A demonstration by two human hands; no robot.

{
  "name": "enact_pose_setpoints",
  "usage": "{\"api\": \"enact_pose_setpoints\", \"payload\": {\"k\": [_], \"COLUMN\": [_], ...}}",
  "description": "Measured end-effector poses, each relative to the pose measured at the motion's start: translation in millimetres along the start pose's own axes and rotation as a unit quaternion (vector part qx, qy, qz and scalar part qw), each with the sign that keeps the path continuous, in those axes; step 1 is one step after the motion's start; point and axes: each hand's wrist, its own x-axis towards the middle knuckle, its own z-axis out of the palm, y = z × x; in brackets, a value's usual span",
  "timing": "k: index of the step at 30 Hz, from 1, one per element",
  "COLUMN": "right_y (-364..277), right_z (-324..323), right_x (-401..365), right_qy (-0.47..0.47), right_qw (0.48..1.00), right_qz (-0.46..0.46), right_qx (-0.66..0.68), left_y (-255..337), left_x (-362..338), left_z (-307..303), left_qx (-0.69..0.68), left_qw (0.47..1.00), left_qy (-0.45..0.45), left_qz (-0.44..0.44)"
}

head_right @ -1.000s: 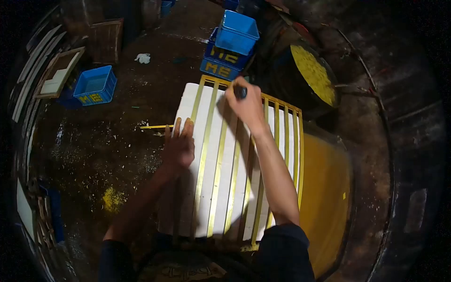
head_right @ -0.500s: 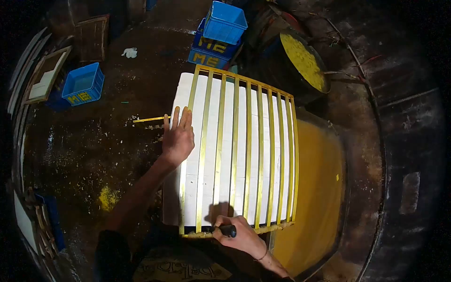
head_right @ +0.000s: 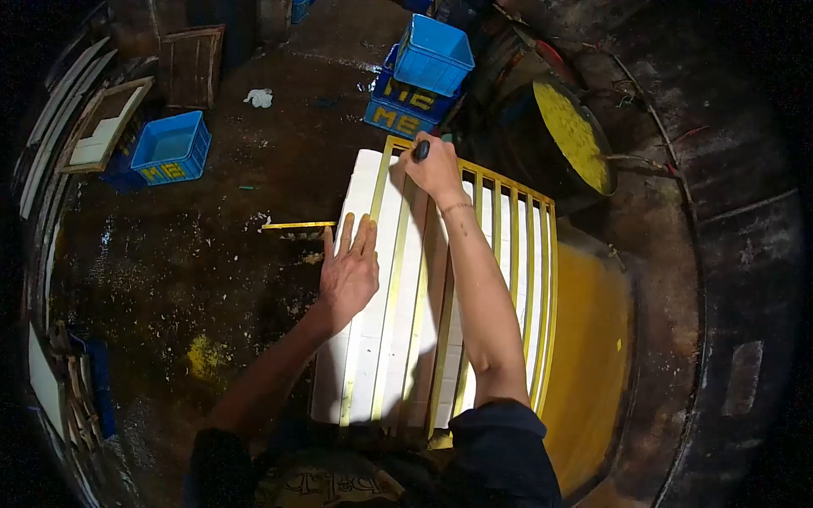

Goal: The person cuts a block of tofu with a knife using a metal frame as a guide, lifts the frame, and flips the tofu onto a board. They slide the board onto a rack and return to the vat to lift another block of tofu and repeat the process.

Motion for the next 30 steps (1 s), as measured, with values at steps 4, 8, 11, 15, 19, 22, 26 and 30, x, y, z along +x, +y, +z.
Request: {"api": "enact_pose_setpoints", "payload": {"k": [4,8,11,15,19,22,26,30], "right_y": [-78.4,-154.2,-171.2,-146.5,-83.1,-50.7,-47.6,-85.4], "right_z": [-62.5,-110.9,-124.0,-131.0,-55.3,3.8,17.6,-9.2], "right_x": [-127.4,-303.5,-334.9,-225.3,-58.9,11.0,18.2,-60.9], "right_qy": [-0.129,-0.314,-0.331,-0.074,0.039,0.047,-0.009,-0.094], "right_qw": [0.971,0.862,0.894,0.959,0.986,0.991,1.000,0.995], "right_qz": [0.115,0.308,0.190,0.102,-0.033,-0.021,-0.024,0.002], "right_qx": [0.167,0.253,0.233,0.254,0.158,0.122,-0.010,0.018], "left_y": [-0.3,-1.4,-2.1,-3.2,-1.7,-1.7,-1.4,0.9], "left_x": [-1.5,-1.8,-1.9,-0.3,-2.2,-2.0,-2.2,-21.3], "left_z": [3.0,8.2,9.8,7.8,7.5,3.3,1.4,-11.8], "left_qx": [-0.027,-0.018,-0.003,-0.021,-0.032,-0.044,-0.059,-0.043], "left_qw": [1.000,1.000,1.000,1.000,0.999,0.999,0.998,0.997], "left_qy": [-0.009,-0.016,-0.010,-0.003,0.035,0.007,-0.015,-0.058], "left_qz": [0.006,0.009,0.012,0.015,0.009,0.000,-0.008,-0.023]}}
